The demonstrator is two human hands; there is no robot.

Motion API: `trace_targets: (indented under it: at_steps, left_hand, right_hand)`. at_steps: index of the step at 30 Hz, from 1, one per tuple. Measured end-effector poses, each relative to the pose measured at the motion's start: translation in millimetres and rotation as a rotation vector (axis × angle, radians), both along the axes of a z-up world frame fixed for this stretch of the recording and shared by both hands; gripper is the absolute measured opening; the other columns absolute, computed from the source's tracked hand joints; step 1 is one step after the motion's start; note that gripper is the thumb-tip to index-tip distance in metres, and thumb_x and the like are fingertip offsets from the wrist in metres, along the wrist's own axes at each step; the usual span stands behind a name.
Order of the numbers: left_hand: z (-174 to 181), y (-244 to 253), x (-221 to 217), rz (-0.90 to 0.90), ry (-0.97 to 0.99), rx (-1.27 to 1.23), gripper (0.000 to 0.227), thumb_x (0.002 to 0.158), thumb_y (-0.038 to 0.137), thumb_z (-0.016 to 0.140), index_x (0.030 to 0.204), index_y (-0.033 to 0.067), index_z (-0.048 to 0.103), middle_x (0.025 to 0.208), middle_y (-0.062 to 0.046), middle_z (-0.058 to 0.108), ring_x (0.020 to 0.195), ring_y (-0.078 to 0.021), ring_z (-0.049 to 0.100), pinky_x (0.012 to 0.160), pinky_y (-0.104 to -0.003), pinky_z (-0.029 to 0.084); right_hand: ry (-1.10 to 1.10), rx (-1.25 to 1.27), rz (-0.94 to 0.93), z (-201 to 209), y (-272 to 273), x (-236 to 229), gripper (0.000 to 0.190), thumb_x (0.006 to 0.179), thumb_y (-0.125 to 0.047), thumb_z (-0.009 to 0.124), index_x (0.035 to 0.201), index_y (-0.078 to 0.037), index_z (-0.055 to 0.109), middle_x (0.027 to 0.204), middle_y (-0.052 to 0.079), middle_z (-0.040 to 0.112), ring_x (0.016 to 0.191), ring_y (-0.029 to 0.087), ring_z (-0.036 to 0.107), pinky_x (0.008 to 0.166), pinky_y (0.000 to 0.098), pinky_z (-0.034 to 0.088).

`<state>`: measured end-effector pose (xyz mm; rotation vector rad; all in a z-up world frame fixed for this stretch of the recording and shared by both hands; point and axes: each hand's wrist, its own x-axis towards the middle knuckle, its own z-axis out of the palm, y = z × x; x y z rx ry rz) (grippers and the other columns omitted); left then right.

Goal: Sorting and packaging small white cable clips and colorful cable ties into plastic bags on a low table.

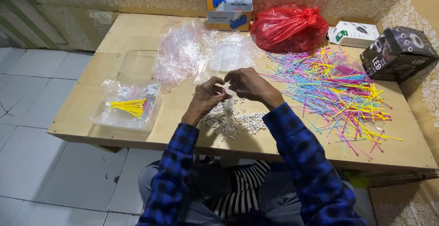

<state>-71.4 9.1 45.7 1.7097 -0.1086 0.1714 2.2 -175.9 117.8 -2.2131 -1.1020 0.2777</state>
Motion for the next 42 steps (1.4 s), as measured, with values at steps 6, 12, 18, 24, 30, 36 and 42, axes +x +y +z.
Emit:
trace_targets:
  at_steps: [6,12,18,24,30,36,42]
  left_hand:
    - [-8.1,10.0,3.5,0.067,-0.041,0.035,0.034,0.078,0.008,0.087,0.106,0.0018,0.069,0.076,-0.015,0.075,0.060,-0.0185,0.073,0.057,-0.028,0.058]
    - [7.1,24.0,-4.1,0.151,-0.054,-0.051,0.033,0.078,0.010,0.088,0.107,0.0061,0.072,0.076,-0.012,0.075,0.059,-0.0174,0.074,0.057,-0.026,0.058]
    - [0.6,25.7,-1.8,0.130,-0.064,-0.037,0.038,0.078,0.008,0.090,0.110,0.0043,0.069,0.077,-0.013,0.075,0.061,-0.0183,0.075,0.059,-0.026,0.058]
    - [-2.4,26.1,0.9,0.123,-0.072,-0.030,0.039,0.077,0.007,0.090,0.111,0.0044,0.069,0.078,-0.012,0.074,0.062,-0.0172,0.074,0.060,-0.025,0.057]
    - [-1.3,17.5,-2.1,0.130,-0.069,-0.034,0.040,0.076,0.009,0.091,0.109,0.0032,0.069,0.077,-0.012,0.074,0.061,-0.0169,0.074,0.059,-0.026,0.057]
    - [-1.7,5.2,0.6,0.171,-0.063,-0.062,0.038,0.076,0.012,0.092,0.107,0.0060,0.071,0.078,-0.011,0.075,0.061,-0.0180,0.075,0.059,-0.025,0.059]
    - [-1.2,16.2,-6.3,0.263,0.024,0.094,0.061,0.076,0.046,0.093,0.122,0.0150,0.069,0.118,-0.013,0.076,0.095,-0.0278,0.076,0.079,-0.035,0.061]
  right_hand:
    - [-0.162,0.054,-0.040,-4.5,-11.1,-8.9,0.016,0.091,-0.014,0.066,0.106,-0.010,0.072,0.092,0.020,0.074,0.093,0.042,0.072,0.080,0.0519,0.056]
    - [-0.038,-0.431,-0.093,-81.4,-31.5,-17.2,0.034,0.083,-0.023,0.076,0.117,-0.021,0.071,0.103,0.007,0.078,0.104,0.035,0.073,0.087,0.0526,0.059]
    - [-0.063,-0.382,-0.082,-101.6,-27.1,-20.8,0.030,0.087,-0.015,0.070,0.116,-0.015,0.073,0.102,0.014,0.078,0.102,0.039,0.073,0.086,0.0523,0.059]
    - [-0.003,-0.204,-0.143,-109.2,-43.2,-3.5,0.033,0.084,-0.022,0.071,0.116,-0.022,0.075,0.114,0.013,0.075,0.108,0.040,0.069,0.092,0.0527,0.057]
    - [-0.026,0.012,-0.220,-76.1,-35.8,-31.4,0.040,0.092,-0.031,0.070,0.128,-0.014,0.071,0.111,0.018,0.076,0.101,0.034,0.075,0.090,0.0479,0.059]
    - [0.110,0.379,-0.299,-110.6,1.6,-22.7,0.028,0.091,-0.027,0.074,0.115,-0.014,0.071,0.096,0.012,0.078,0.098,0.029,0.076,0.086,0.0409,0.059]
    - [0.483,0.567,-0.287,-95.1,5.0,-21.2,0.027,0.092,-0.033,0.077,0.110,-0.013,0.078,0.096,0.007,0.077,0.095,0.015,0.069,0.088,0.0354,0.059]
